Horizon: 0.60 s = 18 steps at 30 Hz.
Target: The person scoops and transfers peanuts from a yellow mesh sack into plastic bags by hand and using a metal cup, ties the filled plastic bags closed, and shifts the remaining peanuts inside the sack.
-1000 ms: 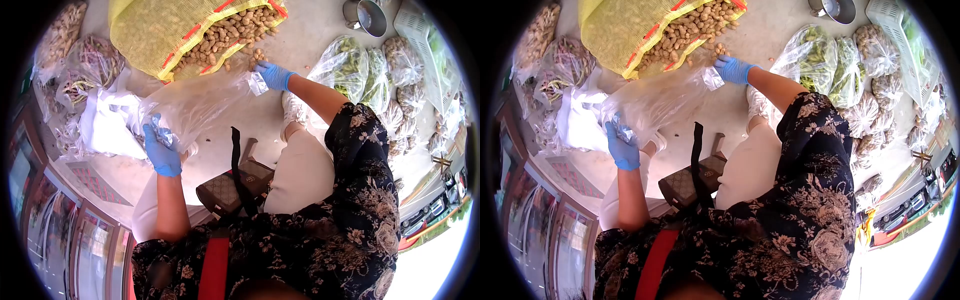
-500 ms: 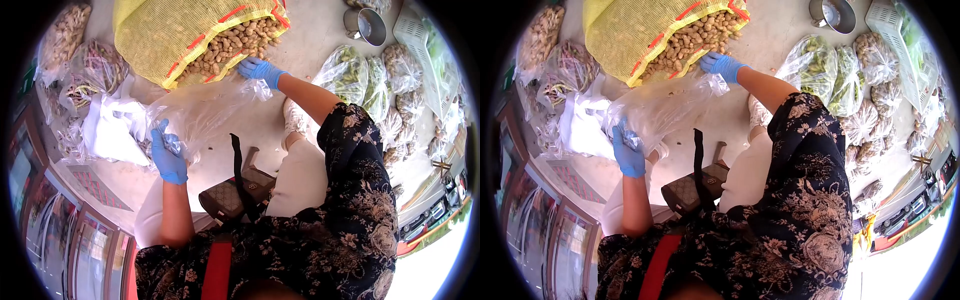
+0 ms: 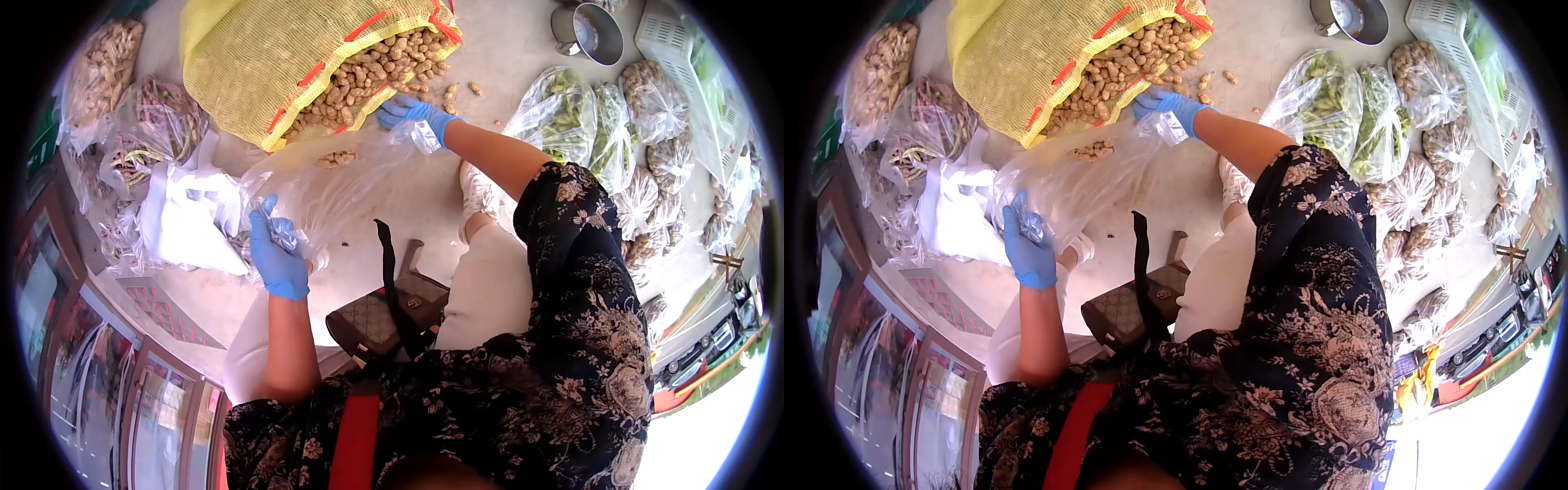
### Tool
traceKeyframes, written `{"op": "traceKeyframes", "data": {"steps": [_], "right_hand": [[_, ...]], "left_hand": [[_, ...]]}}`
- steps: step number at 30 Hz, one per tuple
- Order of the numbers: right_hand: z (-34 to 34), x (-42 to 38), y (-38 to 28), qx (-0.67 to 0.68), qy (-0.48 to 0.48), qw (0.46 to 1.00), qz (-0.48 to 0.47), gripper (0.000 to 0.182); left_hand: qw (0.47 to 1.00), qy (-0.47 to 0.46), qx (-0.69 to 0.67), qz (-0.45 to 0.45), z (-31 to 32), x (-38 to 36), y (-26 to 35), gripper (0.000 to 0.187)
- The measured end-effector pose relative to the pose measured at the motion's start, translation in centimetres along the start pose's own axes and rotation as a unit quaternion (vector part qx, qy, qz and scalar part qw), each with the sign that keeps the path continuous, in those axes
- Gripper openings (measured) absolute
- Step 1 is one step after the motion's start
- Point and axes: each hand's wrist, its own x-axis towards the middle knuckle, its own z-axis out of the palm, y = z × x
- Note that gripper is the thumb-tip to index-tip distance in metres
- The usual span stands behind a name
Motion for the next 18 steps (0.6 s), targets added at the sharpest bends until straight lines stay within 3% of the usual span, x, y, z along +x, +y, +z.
{"op": "traceKeyframes", "data": {"steps": [2, 5, 8, 11, 15, 16, 18], "right_hand": [[1.8, -3.3, 1.4, 0.036, 0.034, 0.998, 0.045, 0.059], [-1.1, -6.0, 2.7, 0.134, 0.041, 0.979, 0.15, 0.078], [-1.2, -8.1, 1.9, 0.161, 0.062, 0.911, 0.374, 0.101], [1.0, -9.9, -0.2, 0.178, 0.065, 0.851, 0.49, 0.112], [2.6, -8.5, -0.2, 0.186, 0.065, 0.875, 0.442, 0.112], [3.2, -7.4, 0.9, 0.132, 0.084, 0.882, 0.444, 0.106], [1.9, -5.8, 2.7, 0.148, 0.104, 0.889, 0.421, 0.1]], "left_hand": [[1.0, -0.002, -0.004, -0.004, -0.1, 0.2, 0.0, 0.033], [1.0, -0.019, 0.0, -0.007, -0.8, 0.8, 0.0, 0.032], [1.0, -0.031, 0.001, -0.003, -0.8, 1.2, -0.1, 0.032], [1.0, -0.017, 0.001, -0.025, -0.9, 0.8, -0.7, 0.033], [0.998, -0.035, -0.005, -0.048, 0.2, -0.2, -0.6, 0.034], [0.998, -0.047, -0.007, -0.051, 0.0, -0.2, -0.8, 0.034], [0.997, -0.055, -0.021, -0.057, 0.1, -0.5, -0.6, 0.033]]}}
